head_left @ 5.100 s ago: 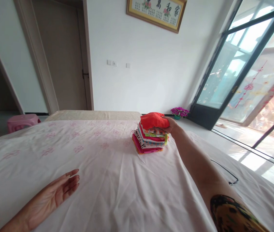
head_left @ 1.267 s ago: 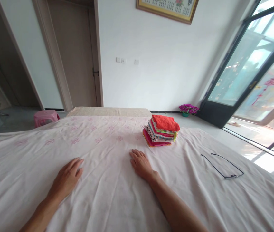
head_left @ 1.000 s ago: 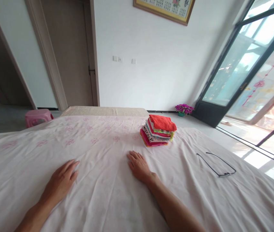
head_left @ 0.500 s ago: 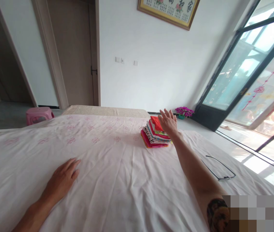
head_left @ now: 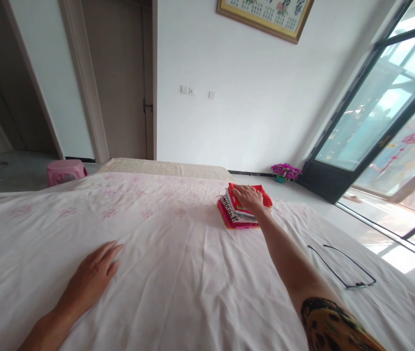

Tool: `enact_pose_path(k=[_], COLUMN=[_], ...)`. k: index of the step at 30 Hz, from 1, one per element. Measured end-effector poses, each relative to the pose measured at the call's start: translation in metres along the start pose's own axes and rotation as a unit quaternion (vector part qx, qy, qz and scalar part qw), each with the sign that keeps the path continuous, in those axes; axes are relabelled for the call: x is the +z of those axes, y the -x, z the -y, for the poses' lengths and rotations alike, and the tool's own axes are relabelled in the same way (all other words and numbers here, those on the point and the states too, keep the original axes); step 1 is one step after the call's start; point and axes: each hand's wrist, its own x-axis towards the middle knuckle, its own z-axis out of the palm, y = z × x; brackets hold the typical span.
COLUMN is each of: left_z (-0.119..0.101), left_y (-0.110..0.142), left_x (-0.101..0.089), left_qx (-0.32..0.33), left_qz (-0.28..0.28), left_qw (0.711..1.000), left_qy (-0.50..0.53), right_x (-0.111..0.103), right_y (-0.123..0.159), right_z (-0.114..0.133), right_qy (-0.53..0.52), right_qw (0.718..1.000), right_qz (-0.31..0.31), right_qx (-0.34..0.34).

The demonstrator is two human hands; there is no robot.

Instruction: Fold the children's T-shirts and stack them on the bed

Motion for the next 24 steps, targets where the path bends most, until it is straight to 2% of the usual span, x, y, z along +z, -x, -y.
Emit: enact_pose_path(k=[3,7,11,14,16,19,24], left_z=[0.000,-0.001,-0.001,-0.001,-0.001,-0.001,-0.001], left_y=[0.000,-0.001,-0.001,-0.001,-0.001,0.000,-0.001], left_x=[0.000,-0.002,-0.003,-0.004,-0.004,-0.004,-0.005], left_qx=[0.000,0.005,0.012,0.010,0.006,0.003,0.002], left_qz=[0.000,0.003,0.003,0.002,0.004,0.004,0.003], left_qw=[1.000,1.000,1.000,1.000,1.000,1.000,1.000], left_qy=[-0.003,0.000,0.005,0.008,0.008,0.007,0.018], right_x=[0.008,0.008,-0.005,-0.017,-0.021,-0.019,-0.009], right_y=[0.003,0.007,0.010,0.019,0.029,0.043,0.047], right_z=[0.003,0.004,-0.001,-0.007,-0.010,-0.012,-0.011], right_qy=[-0.005,0.005,-0.005,-0.045,-0.060,-0.047,-0.058], right_qw=[1.000,1.000,1.000,0.998,0.997,0.997,0.995], right_qz=[-0.007,-0.001,0.000,-0.025,-0.044,-0.061,-0.082], right_qx=[0.030,0.017,0.027,0.028,0.006,-0.029,0.019])
